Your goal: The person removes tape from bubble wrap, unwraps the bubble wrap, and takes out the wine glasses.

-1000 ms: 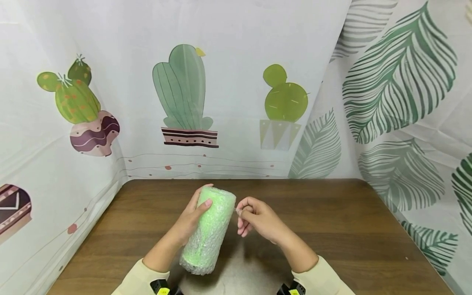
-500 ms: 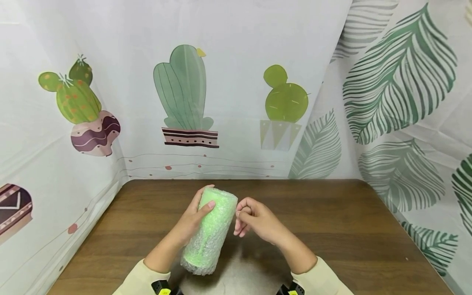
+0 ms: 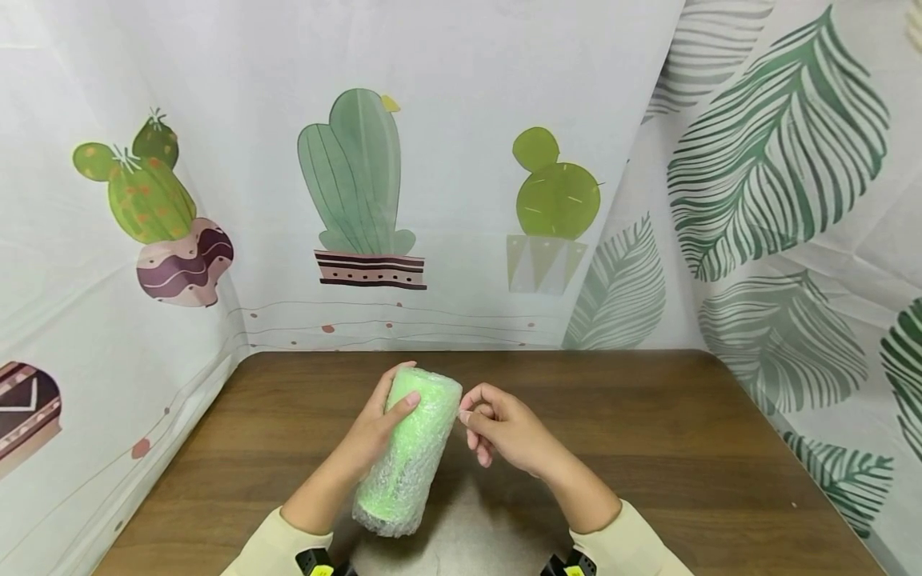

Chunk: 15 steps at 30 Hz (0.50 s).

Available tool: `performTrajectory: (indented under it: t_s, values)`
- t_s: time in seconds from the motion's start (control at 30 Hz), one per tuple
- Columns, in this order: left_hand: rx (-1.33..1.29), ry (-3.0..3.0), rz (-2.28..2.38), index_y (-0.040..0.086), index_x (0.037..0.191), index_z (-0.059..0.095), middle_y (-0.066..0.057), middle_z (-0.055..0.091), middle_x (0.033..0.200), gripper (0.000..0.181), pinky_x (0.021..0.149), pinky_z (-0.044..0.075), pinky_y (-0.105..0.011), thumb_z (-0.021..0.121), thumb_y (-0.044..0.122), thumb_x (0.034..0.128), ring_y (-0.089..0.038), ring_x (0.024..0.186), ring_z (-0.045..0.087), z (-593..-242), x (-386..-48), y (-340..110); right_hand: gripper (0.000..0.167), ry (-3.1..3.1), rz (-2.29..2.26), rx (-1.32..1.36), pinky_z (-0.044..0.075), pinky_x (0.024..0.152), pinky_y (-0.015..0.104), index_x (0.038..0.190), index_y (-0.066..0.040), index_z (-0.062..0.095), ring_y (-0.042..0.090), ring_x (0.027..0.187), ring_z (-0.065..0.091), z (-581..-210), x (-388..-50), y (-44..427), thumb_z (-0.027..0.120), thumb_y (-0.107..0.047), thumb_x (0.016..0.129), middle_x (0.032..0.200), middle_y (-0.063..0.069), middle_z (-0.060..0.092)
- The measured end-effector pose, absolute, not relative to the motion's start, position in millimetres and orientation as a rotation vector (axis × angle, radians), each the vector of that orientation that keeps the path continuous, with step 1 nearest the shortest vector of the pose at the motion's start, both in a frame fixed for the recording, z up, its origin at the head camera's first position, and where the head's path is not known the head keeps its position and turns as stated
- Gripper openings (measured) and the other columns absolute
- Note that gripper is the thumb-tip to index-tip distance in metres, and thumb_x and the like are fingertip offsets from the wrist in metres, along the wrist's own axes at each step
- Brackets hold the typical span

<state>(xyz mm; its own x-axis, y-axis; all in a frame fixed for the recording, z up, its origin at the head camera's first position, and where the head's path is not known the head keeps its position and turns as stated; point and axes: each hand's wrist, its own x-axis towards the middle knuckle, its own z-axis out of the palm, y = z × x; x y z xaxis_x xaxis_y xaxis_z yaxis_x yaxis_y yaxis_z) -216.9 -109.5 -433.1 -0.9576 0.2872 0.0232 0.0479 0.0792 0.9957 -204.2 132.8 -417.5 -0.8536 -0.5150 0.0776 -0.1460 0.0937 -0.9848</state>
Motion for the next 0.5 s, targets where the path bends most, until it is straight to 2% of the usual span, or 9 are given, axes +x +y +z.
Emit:
performTrajectory:
  t_s: [0.23,0.5]
  values:
    - [0.338,2.171,1.980,0.040,0.151,0.031,-0.022,0.056,0.123,0.059,0.069,0.059,-0.040,0.061,0.037,0.0995,-0.024,0.083,0.068,-433.4,-216.4,-109.1,0.020,2.030,-1.860,-0.664,0.061,0.063,0.042,0.110,0.006,0.050,0.017,0.063,0.068,-417.0,-204.2,132.8,0.054,-0.013,0.104,0.076,0.008,0.062]
    - [0.344,2.199,1.964,0.041,0.150,0.032,-0.022,0.056,0.125,0.059,0.070,0.059,-0.040,0.061,0.038,0.0994,-0.023,0.084,0.068,-433.5,-215.6,-109.0,0.025,2.046,-1.853,-0.652,0.061,0.063,0.039,0.110,0.011,0.049,0.016,0.063,0.067,-419.5,-205.4,132.4,0.057,-0.012,0.102,0.076,0.008,0.061]
